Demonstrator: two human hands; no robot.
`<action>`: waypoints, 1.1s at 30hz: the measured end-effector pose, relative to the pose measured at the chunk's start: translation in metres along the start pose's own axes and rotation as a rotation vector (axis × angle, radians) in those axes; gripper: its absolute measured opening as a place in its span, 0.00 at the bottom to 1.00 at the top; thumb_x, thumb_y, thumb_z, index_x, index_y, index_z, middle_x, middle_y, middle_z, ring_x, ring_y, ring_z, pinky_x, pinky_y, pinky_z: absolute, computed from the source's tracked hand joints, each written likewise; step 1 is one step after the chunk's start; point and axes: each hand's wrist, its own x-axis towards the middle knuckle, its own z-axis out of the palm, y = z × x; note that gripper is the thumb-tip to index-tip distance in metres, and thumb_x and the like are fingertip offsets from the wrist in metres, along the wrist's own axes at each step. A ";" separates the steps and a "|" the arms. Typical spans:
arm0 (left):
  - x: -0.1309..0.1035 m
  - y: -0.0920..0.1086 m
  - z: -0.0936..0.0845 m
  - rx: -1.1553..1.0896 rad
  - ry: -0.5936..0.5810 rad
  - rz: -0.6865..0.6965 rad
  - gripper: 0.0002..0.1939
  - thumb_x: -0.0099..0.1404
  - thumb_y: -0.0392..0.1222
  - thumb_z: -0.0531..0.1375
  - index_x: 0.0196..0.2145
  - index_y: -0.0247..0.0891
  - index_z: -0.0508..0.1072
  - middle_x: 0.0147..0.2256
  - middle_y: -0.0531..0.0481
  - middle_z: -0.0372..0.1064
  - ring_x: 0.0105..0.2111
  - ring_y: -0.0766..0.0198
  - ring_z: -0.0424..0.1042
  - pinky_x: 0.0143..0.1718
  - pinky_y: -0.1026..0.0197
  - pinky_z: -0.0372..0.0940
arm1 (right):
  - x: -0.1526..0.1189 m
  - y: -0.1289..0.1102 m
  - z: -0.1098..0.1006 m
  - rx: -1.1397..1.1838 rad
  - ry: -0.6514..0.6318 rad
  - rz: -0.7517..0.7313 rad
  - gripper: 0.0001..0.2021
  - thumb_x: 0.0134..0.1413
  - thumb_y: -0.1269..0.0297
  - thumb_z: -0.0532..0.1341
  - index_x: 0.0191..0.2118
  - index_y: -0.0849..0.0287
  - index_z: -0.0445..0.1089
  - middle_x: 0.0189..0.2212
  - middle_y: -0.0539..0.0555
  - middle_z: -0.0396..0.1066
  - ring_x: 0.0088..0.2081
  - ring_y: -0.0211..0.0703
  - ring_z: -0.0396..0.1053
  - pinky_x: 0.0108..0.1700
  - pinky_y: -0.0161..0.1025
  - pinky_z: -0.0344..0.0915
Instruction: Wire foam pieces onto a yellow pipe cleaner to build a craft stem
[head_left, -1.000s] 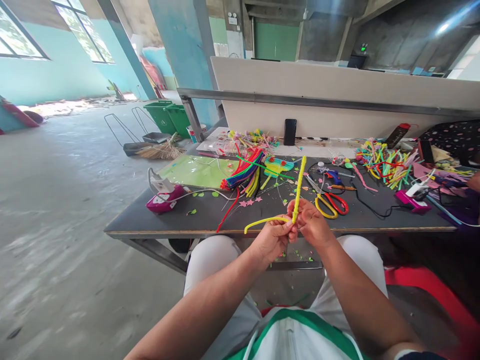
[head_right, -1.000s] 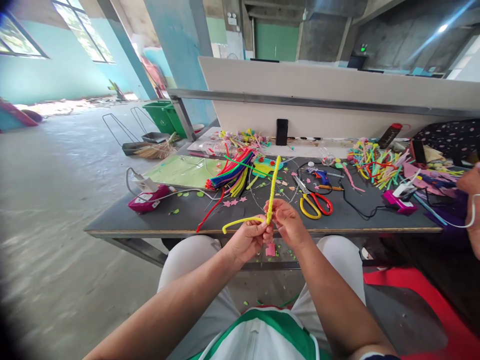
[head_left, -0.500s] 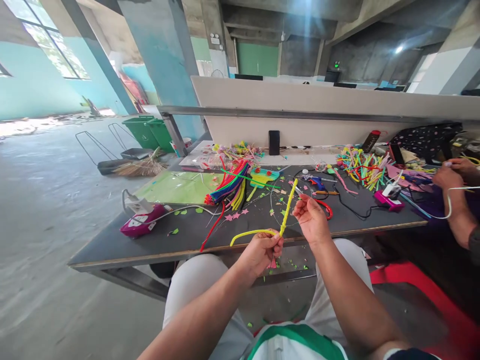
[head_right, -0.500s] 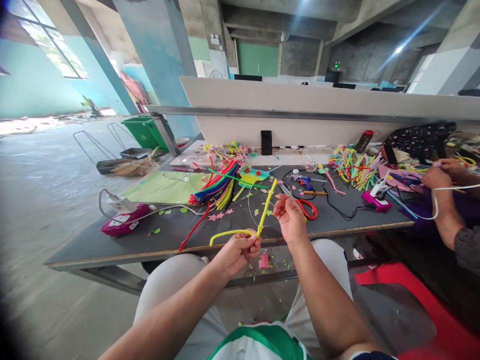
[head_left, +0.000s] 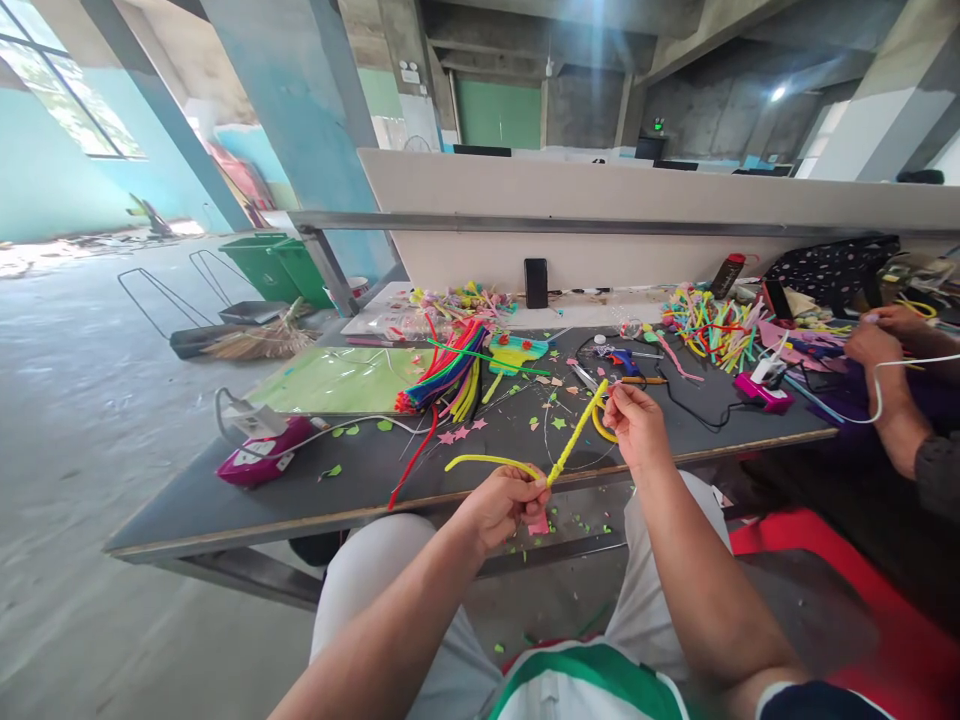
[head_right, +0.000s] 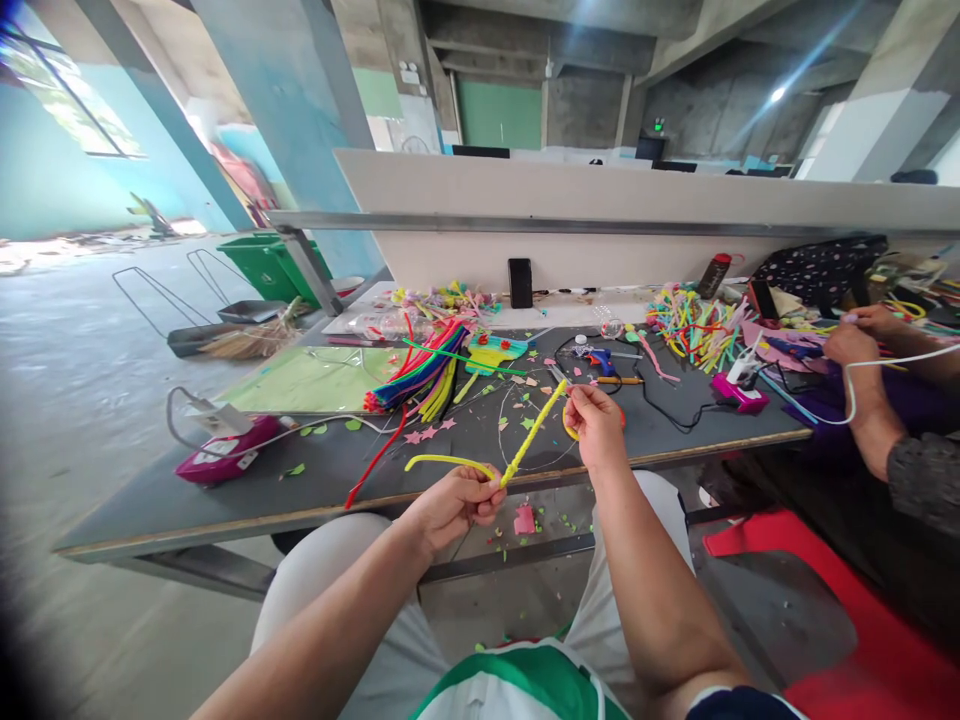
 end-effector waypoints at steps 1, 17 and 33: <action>0.000 0.000 0.000 0.013 0.004 -0.011 0.12 0.48 0.36 0.67 0.24 0.31 0.67 0.20 0.51 0.63 0.17 0.75 0.55 0.19 0.69 0.46 | 0.000 0.000 0.000 -0.037 0.014 -0.014 0.07 0.45 0.62 0.67 0.32 0.57 0.74 0.20 0.46 0.66 0.19 0.31 0.60 0.22 0.31 0.57; 0.000 0.004 -0.007 0.074 0.062 -0.056 0.13 0.47 0.37 0.68 0.25 0.31 0.67 0.20 0.51 0.63 0.16 0.76 0.55 0.18 0.70 0.47 | 0.002 0.002 -0.004 -0.294 0.113 -0.073 0.09 0.47 0.58 0.64 0.30 0.59 0.73 0.21 0.48 0.68 0.22 0.34 0.63 0.26 0.33 0.63; -0.010 0.015 0.006 0.012 0.429 0.660 0.09 0.55 0.42 0.64 0.29 0.36 0.68 0.25 0.52 0.66 0.23 0.69 0.63 0.26 0.65 0.58 | -0.064 0.035 0.057 -0.456 -0.080 -0.182 0.05 0.53 0.60 0.61 0.36 0.53 0.71 0.31 0.51 0.70 0.35 0.43 0.66 0.41 0.40 0.63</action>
